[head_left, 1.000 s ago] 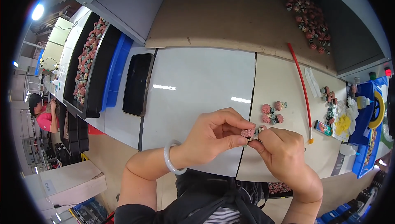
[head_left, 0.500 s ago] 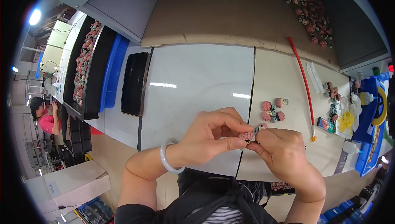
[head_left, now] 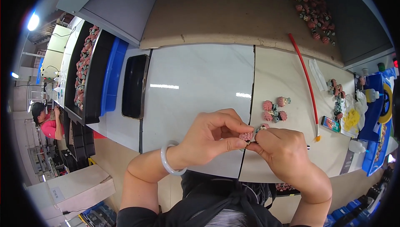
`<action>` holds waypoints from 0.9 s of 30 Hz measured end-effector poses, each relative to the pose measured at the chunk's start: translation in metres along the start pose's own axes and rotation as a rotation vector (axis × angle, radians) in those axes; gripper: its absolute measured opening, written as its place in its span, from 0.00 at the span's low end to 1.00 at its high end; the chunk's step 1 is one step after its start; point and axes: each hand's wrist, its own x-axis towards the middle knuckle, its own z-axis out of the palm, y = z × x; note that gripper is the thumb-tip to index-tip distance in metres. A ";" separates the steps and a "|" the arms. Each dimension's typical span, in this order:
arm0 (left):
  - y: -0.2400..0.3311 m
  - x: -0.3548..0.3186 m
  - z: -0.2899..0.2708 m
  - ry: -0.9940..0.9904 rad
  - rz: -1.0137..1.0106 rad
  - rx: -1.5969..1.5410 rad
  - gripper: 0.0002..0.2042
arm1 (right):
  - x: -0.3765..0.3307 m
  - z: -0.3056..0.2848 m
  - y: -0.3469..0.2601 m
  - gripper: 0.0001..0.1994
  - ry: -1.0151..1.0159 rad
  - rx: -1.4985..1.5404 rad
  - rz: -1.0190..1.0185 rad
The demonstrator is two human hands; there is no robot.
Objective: Painting and detailing small toy figurines at a factory workbench.
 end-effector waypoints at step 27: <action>-0.008 0.008 -0.005 0.095 -0.083 -0.094 0.10 | 0.004 -0.043 0.056 0.12 0.349 -0.247 0.472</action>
